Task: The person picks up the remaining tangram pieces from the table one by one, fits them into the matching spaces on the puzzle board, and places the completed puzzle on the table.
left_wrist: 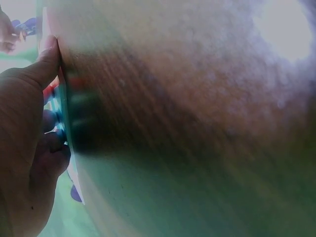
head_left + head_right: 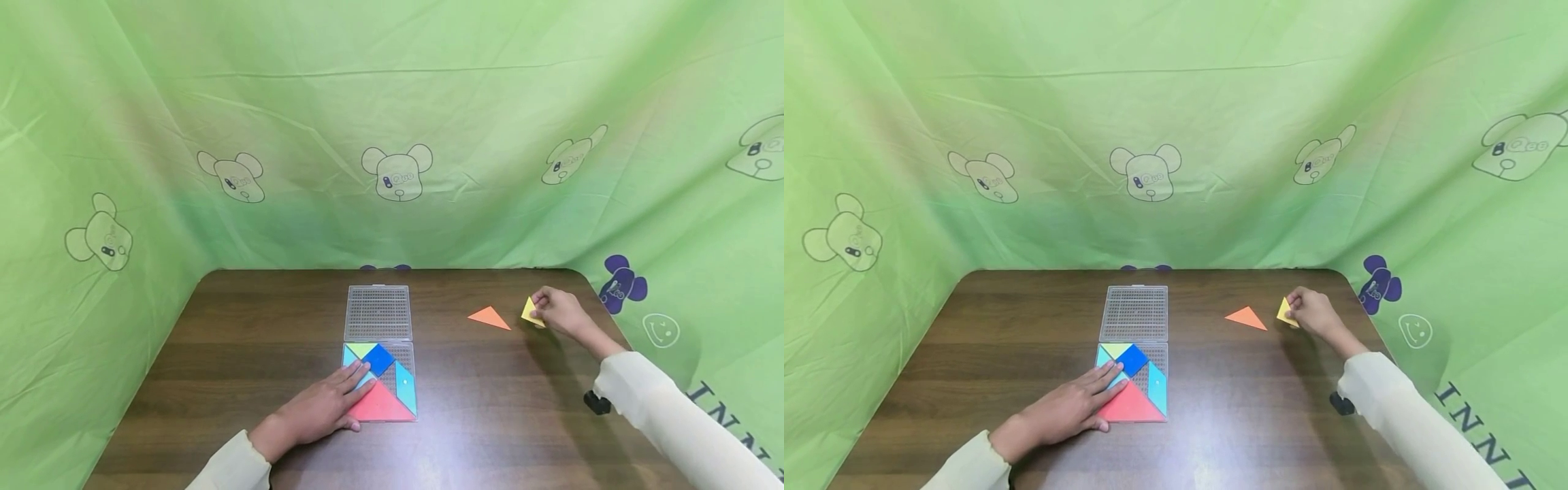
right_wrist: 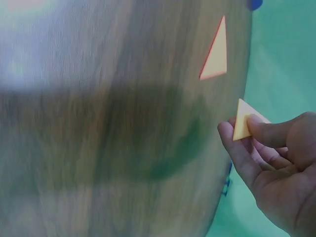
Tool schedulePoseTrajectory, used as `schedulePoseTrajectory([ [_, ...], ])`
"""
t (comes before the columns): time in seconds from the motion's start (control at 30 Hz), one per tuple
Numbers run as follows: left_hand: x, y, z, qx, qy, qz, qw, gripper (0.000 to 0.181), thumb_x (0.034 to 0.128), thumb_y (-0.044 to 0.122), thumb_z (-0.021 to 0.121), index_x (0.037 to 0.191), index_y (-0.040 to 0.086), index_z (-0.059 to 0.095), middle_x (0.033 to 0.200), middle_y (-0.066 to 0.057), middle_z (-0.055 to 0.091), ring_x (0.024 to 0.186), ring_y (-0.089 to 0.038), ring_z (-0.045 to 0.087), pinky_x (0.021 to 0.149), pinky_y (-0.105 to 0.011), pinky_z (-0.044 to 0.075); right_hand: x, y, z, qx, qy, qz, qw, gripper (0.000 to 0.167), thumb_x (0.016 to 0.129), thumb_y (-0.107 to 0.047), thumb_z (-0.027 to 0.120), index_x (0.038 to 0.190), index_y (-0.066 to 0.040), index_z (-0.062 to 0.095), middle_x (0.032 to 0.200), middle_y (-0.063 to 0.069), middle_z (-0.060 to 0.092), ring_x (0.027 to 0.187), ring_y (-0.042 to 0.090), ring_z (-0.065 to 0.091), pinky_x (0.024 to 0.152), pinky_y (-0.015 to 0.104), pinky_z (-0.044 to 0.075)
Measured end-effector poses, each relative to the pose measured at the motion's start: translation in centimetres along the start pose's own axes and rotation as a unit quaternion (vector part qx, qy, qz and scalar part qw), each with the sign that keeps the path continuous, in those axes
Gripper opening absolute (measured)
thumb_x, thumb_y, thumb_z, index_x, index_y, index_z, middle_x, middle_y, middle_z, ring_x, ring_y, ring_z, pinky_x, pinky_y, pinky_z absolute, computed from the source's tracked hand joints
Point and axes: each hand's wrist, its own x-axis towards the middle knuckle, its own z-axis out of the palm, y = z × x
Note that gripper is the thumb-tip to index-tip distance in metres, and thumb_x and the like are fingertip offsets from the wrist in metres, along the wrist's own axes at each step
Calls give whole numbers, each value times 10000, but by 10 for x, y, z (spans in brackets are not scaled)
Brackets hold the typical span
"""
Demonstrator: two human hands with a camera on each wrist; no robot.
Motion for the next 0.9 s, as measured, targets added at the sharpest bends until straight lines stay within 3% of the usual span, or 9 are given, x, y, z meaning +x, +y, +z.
schedulePoseTrajectory([
  [0.13, 0, 0, 1, 2, 8, 22, 10000, 752, 1012, 619, 452, 1630, 223, 287, 1730, -65, 179, 1595, -302, 206, 1212, -476, 376, -2, -9, 6, 420, -45, 135, 9990, 272, 894, -74, 733, 1083, 89, 623, 958, 219, 707, 737, 131, 637, 618, 220, 534],
  [0.33, 0, -1, 1, 63, 23, 44, 10000, 752, 1012, 616, 456, 1630, 222, 286, 1729, -68, 180, 1595, -298, 210, 1210, -469, 381, -3, -27, 13, 1284, -186, 372, 9909, 269, 945, -31, 672, 1135, 130, 571, 1035, 268, 682, 758, 102, 660, 674, 266, 616],
  [0.57, 0, 1, -1, 35, 10, 12, 10000, 751, 1013, 617, 452, 1630, 222, 286, 1731, -65, 176, 1595, -301, 204, 1215, -474, 372, -4, -45, 20, 2026, -262, 650, 9768, 292, 953, -19, 671, 1168, 124, 534, 1014, 169, 645, 778, 89, 655, 734, 279, 632],
  [0.9, 1, 0, -1, 26, 17, 40, 10000, 757, 1012, 625, 439, 1631, 216, 285, 1730, -67, 179, 1597, -294, 203, 1227, -474, 352, -7, -69, 32, 3003, -333, 711, 9506, 404, 933, 29, 687, 1279, 153, 518, 998, 91, 680, 801, 58, 661, 714, 247, 613],
])
